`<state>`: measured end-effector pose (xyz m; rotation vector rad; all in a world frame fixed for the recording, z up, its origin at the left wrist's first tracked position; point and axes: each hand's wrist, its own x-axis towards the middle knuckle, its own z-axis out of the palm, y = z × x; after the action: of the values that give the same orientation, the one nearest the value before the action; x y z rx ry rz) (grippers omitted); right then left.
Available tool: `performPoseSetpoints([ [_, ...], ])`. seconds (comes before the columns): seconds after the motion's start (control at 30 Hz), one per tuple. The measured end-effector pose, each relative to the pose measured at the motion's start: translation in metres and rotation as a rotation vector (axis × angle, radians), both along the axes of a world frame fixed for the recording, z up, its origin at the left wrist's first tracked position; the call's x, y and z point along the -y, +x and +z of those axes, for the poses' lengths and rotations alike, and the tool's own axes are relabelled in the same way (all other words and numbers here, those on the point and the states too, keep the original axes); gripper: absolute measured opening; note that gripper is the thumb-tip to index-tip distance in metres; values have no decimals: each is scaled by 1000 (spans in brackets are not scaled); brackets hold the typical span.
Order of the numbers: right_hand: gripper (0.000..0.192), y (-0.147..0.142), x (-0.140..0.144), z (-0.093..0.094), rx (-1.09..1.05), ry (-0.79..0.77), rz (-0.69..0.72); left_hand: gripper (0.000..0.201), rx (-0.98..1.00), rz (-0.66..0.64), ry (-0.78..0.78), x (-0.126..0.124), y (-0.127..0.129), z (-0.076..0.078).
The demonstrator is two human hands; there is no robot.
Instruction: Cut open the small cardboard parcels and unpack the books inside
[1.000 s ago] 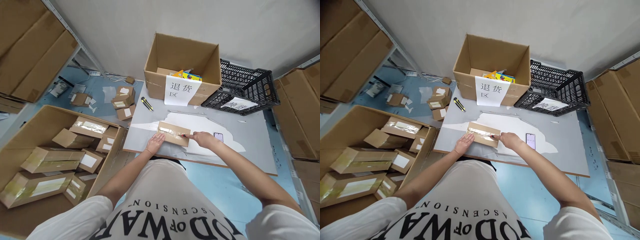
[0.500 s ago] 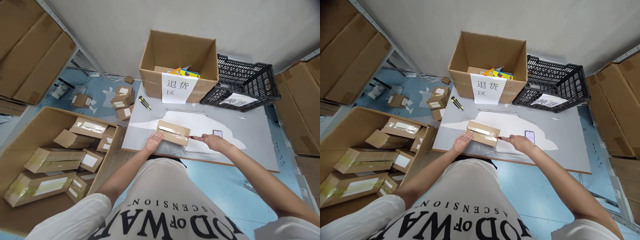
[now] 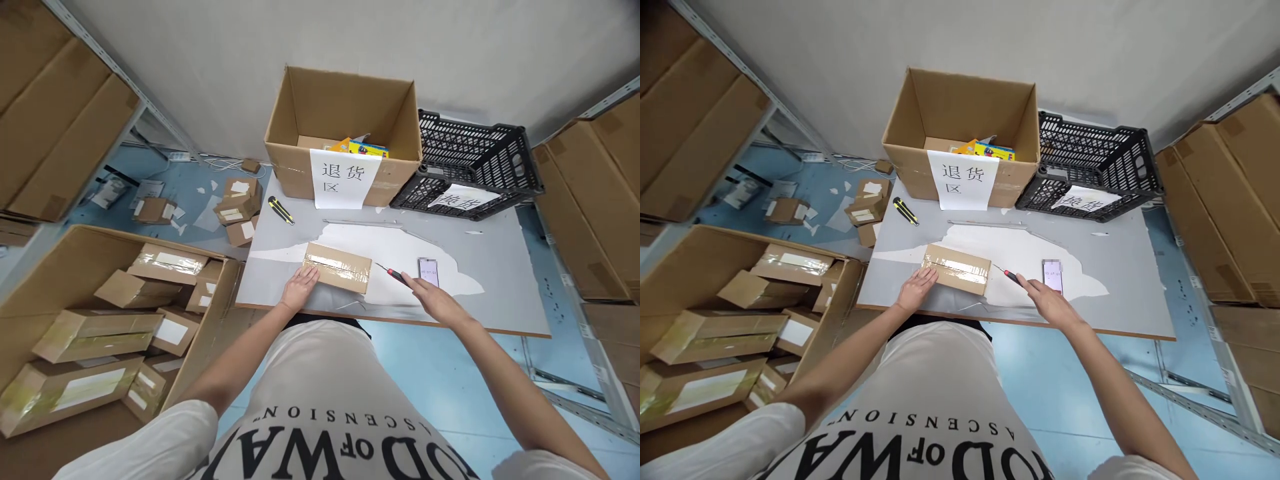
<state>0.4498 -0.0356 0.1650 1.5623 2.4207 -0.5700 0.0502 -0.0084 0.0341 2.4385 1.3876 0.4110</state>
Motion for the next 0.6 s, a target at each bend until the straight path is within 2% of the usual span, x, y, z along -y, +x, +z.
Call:
performPoseSetpoints([
  [0.17, 59, -24, 9, -50, -100, 182, -322, 50, -16, 3, 15, 3, 4, 5],
  [0.27, 61, -48, 8, -83, -110, 227, -526, 46, -4, 8, 36, 3, 5, 10],
  [0.37, 68, -72, 5, -110, -105, 232, -653, 47, -14, -9, 29, 3, 4, 14],
  [0.5, 69, -99, 3, -128, -159, 179, -779, 47, 26, -38, -20, 1, 0, 17],
  [0.6, 68, -115, 5, -124, -250, 170, -838, 42, 211, 82, -40, -2, -6, 20],
])
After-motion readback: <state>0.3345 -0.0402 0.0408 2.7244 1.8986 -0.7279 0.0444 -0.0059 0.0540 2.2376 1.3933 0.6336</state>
